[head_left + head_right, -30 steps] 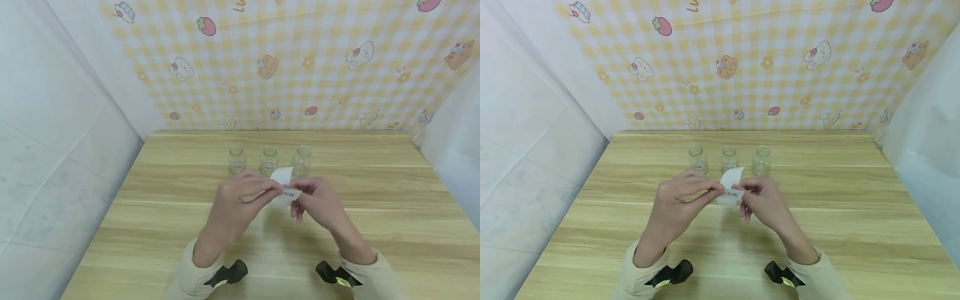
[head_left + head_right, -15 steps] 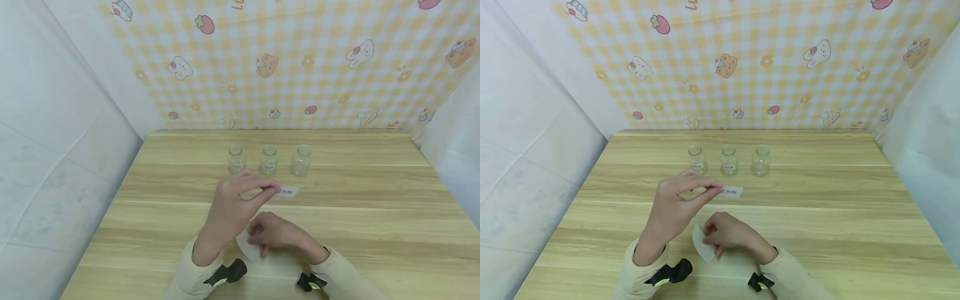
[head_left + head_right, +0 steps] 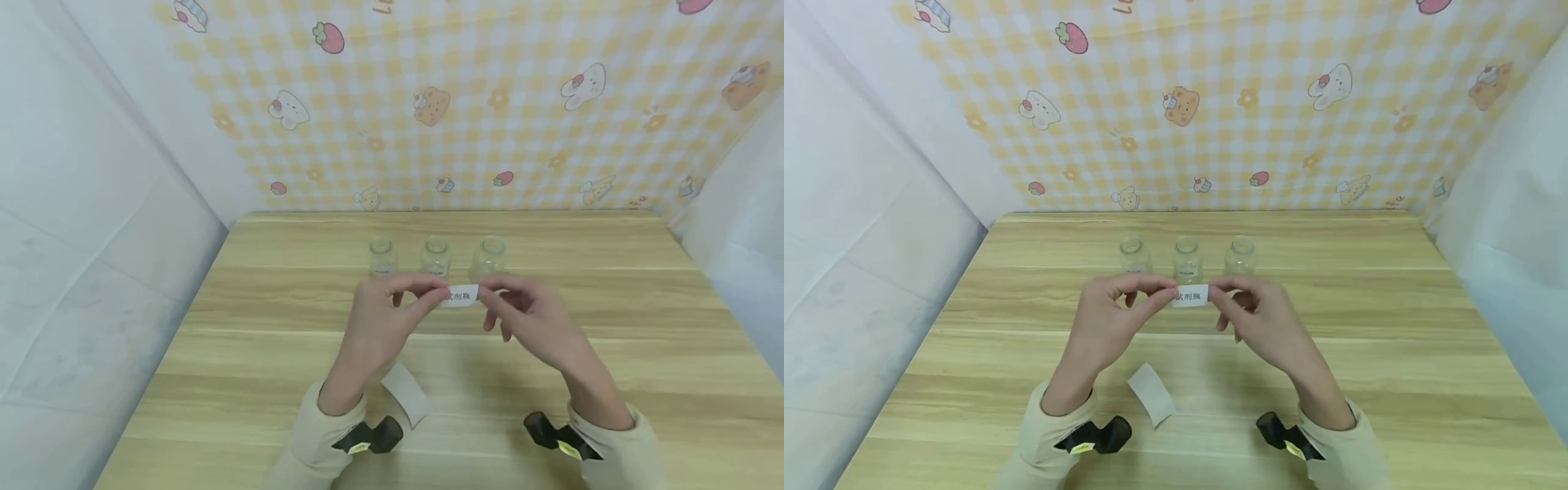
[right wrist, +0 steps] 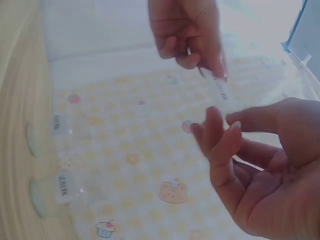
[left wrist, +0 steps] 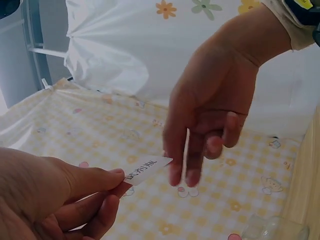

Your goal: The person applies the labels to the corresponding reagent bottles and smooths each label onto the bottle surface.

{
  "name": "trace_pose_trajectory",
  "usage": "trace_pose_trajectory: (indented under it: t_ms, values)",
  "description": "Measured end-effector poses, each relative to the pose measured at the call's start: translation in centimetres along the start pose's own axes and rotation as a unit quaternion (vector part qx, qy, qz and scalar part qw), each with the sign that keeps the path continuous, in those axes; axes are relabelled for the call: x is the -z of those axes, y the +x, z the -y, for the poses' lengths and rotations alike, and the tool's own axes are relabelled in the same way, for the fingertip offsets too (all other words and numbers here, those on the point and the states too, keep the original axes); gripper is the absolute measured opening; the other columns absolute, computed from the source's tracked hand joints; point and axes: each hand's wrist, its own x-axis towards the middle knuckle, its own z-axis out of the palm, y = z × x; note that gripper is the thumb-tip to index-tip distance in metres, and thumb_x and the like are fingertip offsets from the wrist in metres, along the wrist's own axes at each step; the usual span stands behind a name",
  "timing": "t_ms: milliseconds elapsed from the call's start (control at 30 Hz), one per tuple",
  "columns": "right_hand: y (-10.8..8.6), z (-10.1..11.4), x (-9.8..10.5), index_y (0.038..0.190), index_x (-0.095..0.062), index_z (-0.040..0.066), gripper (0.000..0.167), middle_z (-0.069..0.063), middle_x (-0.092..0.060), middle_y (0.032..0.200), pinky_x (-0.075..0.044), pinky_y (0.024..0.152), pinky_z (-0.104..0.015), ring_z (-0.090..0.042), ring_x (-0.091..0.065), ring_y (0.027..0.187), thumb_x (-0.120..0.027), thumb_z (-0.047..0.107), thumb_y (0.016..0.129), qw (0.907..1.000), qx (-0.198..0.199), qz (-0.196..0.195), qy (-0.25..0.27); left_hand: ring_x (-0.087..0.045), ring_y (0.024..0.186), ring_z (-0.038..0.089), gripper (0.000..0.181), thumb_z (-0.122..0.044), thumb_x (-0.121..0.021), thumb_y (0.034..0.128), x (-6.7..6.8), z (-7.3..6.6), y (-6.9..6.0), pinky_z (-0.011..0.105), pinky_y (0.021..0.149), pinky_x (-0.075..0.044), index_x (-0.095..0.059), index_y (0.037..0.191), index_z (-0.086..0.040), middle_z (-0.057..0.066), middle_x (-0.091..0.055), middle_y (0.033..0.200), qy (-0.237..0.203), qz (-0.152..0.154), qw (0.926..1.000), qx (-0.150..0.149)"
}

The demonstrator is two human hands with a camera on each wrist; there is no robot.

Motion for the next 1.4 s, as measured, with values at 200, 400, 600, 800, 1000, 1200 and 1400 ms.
trace_pose_trajectory:
  t_ms: [200,400,600,800,1000,1200,1400]
  values:
    - [-0.4,0.6,0.2,0.114,-0.073,0.002,0.019,-0.009,-0.068,0.078,-0.052,0.052,-0.03,-0.022,-0.064,0.062,-0.062,0.014,0.105,0.9985,0.016,-0.043,0.031,-0.063,0.079,0.011,0.009,-0.016,-0.081,0.0911,-0.4,0.4,0.4,0.024,0.065,-0.036,-0.083,0.099,-0.012,-0.007,-0.078,0.088,-0.002,-0.013,0.9999,0.007]
    - [-0.5,0.4,0.2,0.109,-0.076,0.006,0.012,-0.005,-0.067,0.071,-0.046,0.048,-0.027,-0.02,-0.058,0.055,-0.071,0.014,0.1,0.9971,0.0,-0.077,0.0,-0.059,0.077,0.011,0.01,-0.015,-0.081,0.0909,-0.9,1.0,0.6,0.023,0.062,-0.034,-0.082,0.1,-0.011,-0.007,-0.078,0.088,0.005,-0.008,1.0,0.004]
    - [-0.5,0.2,0.3,0.103,-0.077,0.006,0.01,-0.005,-0.065,0.067,-0.042,0.044,-0.028,-0.019,-0.056,0.054,-0.074,0.014,0.097,0.9954,0.0,-0.094,-0.018,-0.061,0.077,0.01,0.01,-0.013,-0.081,0.091,-1.2,1.2,0.8,0.022,0.063,-0.037,-0.082,0.101,-0.009,-0.004,-0.077,0.086,0.013,-0.009,0.9999,-0.005]
    - [-0.3,0.1,0.4,0.1,-0.078,0.006,0.008,-0.006,-0.063,0.065,-0.041,0.045,-0.028,-0.019,-0.055,0.054,-0.075,0.012,0.096,0.9941,0.011,-0.107,-0.019,-0.062,0.076,0.009,0.016,-0.013,-0.083,0.0894,-1.5,1.6,0.9,0.022,0.064,-0.042,-0.081,0.105,-0.01,-0.004,-0.078,0.09,0.022,-0.023,0.9995,0.0]
    - [-0.1,0.2,0.1,0.098,-0.078,0.004,0.007,-0.005,-0.063,0.065,-0.042,0.045,-0.026,-0.018,-0.053,0.051,-0.076,0.01,0.096,0.9922,0.028,-0.121,-0.01,-0.061,0.071,0.011,0.026,-0.011,-0.084,0.0873,-1.6,1.8,1.0,0.024,0.062,-0.042,-0.079,0.112,-0.008,0.001,-0.08,0.095,0.014,-0.033,0.9992,-0.019]
    - [0.0,0.2,-0.2,0.099,-0.079,0.003,0.007,-0.003,-0.063,0.064,-0.043,0.045,-0.025,-0.017,-0.053,0.051,-0.075,0.006,0.095,0.9903,0.045,-0.132,-0.007,-0.062,0.071,0.009,0.026,-0.013,-0.086,0.0863,-1.8,1.9,1.0,0.024,0.061,-0.038,-0.08,0.112,-0.01,-0.001,-0.079,0.101,0.039,-0.038,0.9982,-0.023]
    - [0.1,0.0,-0.3,0.1,-0.079,0.001,0.008,-0.002,-0.064,0.066,-0.045,0.046,-0.024,-0.016,-0.055,0.052,-0.075,0.006,0.095,0.9895,0.044,-0.138,-0.012,-0.063,0.072,0.007,0.031,-0.015,-0.087,0.0856,-2.2,2.4,1.0,0.025,0.063,-0.037,-0.078,0.115,-0.01,-0.002,-0.078,0.104,0.065,-0.046,0.9961,-0.039]
